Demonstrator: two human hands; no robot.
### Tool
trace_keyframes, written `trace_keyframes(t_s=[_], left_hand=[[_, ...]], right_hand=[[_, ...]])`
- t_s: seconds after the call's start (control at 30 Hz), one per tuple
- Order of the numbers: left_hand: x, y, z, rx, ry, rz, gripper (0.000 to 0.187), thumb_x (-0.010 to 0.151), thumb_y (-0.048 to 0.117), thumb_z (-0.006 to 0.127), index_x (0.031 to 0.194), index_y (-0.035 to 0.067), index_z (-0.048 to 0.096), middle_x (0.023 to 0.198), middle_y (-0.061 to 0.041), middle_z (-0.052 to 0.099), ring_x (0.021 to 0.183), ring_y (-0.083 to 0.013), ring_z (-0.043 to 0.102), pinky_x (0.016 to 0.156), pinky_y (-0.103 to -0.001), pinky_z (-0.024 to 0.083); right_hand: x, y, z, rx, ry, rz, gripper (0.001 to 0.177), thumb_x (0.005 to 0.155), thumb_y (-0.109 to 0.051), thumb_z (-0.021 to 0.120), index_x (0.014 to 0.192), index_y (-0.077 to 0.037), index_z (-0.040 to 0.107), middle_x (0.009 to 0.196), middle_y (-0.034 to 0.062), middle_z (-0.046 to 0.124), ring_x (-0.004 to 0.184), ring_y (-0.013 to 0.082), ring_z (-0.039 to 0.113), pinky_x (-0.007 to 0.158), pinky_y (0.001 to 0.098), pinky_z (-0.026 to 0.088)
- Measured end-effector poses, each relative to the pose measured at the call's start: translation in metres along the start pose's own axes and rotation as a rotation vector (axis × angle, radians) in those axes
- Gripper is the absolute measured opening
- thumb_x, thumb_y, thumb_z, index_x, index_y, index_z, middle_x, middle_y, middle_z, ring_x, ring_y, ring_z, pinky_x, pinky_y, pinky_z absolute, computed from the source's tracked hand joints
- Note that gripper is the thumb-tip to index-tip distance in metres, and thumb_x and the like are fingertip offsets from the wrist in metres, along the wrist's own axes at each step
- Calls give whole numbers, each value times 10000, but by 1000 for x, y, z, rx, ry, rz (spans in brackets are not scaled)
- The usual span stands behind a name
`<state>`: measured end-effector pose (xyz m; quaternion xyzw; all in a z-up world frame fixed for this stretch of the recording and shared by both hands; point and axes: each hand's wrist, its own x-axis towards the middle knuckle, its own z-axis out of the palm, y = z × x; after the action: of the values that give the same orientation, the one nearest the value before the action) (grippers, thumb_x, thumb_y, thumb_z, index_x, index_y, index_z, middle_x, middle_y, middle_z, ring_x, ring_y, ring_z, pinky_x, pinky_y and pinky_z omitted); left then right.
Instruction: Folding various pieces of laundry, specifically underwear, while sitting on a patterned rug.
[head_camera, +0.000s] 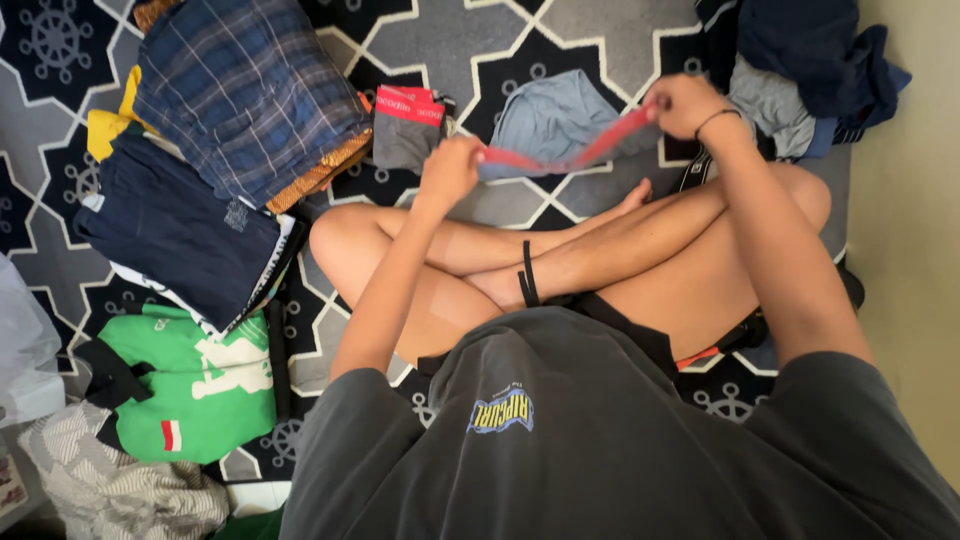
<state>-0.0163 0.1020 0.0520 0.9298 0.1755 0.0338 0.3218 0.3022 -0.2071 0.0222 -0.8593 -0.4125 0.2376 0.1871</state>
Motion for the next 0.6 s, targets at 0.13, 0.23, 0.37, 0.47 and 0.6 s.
trace_keyframes(t_s=[0.13,0.23,0.37,0.47,0.6], left_hand=[[63,-13,9,5,100,-136,136,978,160,628,1020,56,706,984,-221,720,968,-436,683,833,-547,542],[106,-38,41,173,186,-167,146,939,169,639,981,40,693,1000,-205,714,903,-457,692,749,-557,543],[140,-41,79,549,88,-215,276,901,147,648,1172,99,681,1221,-157,641,1078,-375,674,795,-476,568],[145,-3,78,469,175,27,460,851,226,698,1298,130,644,1306,-121,576,1186,-353,588,882,-503,515],[167,0,120,232,185,359,647,831,409,790,1376,112,607,1350,-140,559,1257,-363,508,1019,-556,379]], right_hand=[[45,12,1,67,271,-14,191,941,-162,760,1122,-99,763,965,147,734,893,311,711,831,406,567],[70,19,21,156,463,18,193,935,-157,768,1104,-70,737,903,115,722,829,279,714,758,394,572],[73,5,50,80,563,127,403,900,-168,779,1263,-77,628,1152,163,648,1024,365,632,872,481,528],[61,-32,66,-136,525,215,576,870,-262,831,1354,-100,565,1366,198,512,1186,457,491,903,606,441],[54,-82,82,-131,310,259,775,857,-456,847,1448,-114,480,1473,225,389,1303,498,375,968,698,372]])
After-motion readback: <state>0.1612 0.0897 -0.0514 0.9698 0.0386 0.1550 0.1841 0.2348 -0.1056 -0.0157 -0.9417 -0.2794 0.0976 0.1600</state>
